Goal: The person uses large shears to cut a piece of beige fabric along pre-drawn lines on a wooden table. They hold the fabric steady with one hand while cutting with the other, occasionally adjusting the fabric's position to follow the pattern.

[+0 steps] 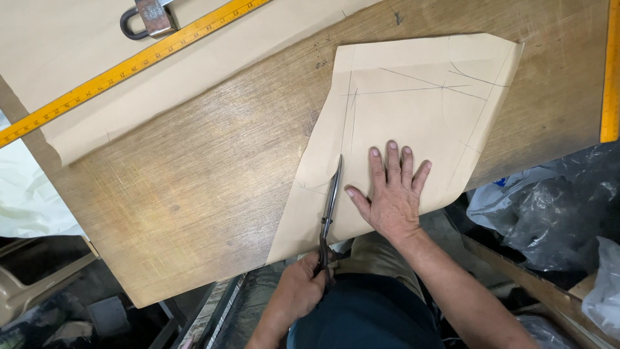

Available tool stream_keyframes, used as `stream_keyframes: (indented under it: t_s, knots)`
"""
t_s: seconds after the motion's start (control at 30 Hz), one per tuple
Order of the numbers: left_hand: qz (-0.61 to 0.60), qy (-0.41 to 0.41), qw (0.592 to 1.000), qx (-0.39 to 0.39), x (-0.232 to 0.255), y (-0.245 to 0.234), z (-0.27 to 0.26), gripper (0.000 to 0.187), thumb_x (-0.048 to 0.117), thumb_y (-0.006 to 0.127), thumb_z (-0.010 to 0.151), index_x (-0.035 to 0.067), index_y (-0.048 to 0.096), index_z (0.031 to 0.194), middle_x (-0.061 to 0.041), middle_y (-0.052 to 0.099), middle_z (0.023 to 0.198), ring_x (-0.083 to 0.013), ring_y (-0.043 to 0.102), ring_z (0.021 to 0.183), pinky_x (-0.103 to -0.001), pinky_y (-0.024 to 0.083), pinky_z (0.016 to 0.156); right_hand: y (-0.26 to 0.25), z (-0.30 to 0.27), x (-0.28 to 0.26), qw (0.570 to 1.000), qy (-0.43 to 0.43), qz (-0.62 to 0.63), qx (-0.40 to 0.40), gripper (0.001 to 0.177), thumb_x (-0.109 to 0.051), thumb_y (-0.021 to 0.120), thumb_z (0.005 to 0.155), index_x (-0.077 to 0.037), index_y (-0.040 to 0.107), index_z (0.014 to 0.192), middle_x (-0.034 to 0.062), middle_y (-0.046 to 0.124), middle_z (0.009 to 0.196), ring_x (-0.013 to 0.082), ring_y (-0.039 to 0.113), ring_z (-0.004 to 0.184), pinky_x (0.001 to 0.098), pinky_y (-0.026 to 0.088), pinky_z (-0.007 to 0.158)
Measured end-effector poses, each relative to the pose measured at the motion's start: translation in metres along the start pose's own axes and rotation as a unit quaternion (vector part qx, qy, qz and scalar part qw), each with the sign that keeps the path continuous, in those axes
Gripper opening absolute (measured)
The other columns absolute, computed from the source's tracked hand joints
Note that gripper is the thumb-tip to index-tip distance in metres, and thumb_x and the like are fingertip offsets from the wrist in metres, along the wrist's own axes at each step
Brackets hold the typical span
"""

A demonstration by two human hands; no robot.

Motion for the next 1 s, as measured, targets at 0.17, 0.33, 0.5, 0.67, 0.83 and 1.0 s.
stream_keyframes:
  t_s: [0.17,0.33,0.5,0.67,0.83,1.0]
  knots:
    - [0.035,0.031,0.999,0.004,-0.006,0.004,0.01,0.021,0.02,0.05,0.093,0.022,0.067,0.106,0.003,0.078,0.097,-0.0155,0.071,0.096,-0.028,0.05,0.09,0.001,0.0,0.0,1.0,0.003,0.004,-0.009,0.092,-0.074,0.043,0.103,-0.013,0.02,0.168,0.0205,0.014,0.172,0.0418,0.005,0.158,0.071,-0.001,0.122]
    - [0.017,0.046,0.999,0.01,-0.003,0.005,0.012,0.025,0.017,0.05,0.092,0.025,0.068,0.107,0.007,0.079,0.09,-0.012,0.073,0.094,-0.024,0.05,0.091,-0.001,0.0,-0.001,1.0,0.002,0.003,0.0,0.092,-0.074,0.043,0.103,-0.012,0.021,0.168,0.0203,0.014,0.172,0.0406,0.004,0.158,0.0705,-0.001,0.122]
    - [-0.009,0.029,1.0,0.0,0.016,0.002,0.012,0.019,0.016,0.051,0.093,0.023,0.068,0.099,0.006,0.076,0.088,-0.0105,0.071,0.09,-0.024,0.051,0.088,0.0,0.0,0.0,1.0,0.005,0.008,-0.002,0.092,-0.074,0.042,0.103,-0.014,0.019,0.168,0.0187,0.012,0.173,0.0403,0.003,0.159,0.0697,-0.001,0.123]
    - [-0.052,-0.007,0.999,0.0,0.02,0.004,0.011,0.028,0.015,0.052,0.095,0.025,0.071,0.112,0.003,0.076,0.088,-0.0089,0.071,0.089,-0.021,0.052,0.089,-0.001,0.0,-0.001,1.0,0.006,-0.001,0.003,0.091,-0.074,0.043,0.103,-0.014,0.021,0.168,0.0189,0.013,0.172,0.0401,0.004,0.159,0.0696,0.0,0.123]
    - [-0.036,0.005,0.999,0.006,0.03,0.002,0.015,0.041,0.016,0.053,0.091,0.03,0.073,0.124,0.008,0.076,0.094,-0.0081,0.07,0.092,-0.022,0.05,0.092,-0.003,0.0,-0.002,1.0,0.002,0.002,0.016,0.091,-0.073,0.044,0.102,-0.013,0.023,0.167,0.0202,0.017,0.172,0.041,0.007,0.158,0.0709,0.002,0.122]
    - [-0.043,0.002,0.999,-0.005,0.032,0.003,0.018,0.044,0.015,0.047,0.097,0.029,0.069,0.132,0.005,0.077,0.09,-0.0081,0.072,0.095,-0.022,0.051,0.095,-0.004,0.001,-0.002,1.0,0.003,0.011,0.008,0.088,-0.068,0.045,0.103,-0.012,0.021,0.167,0.0209,0.016,0.172,0.0407,0.003,0.158,0.0703,-0.001,0.122]
Point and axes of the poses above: each hand's wrist, its own z-axis towards the middle knuckle, its own y-axis out of the palm, x = y × z, the point moved 2 cm from there along z, towards the middle knuckle
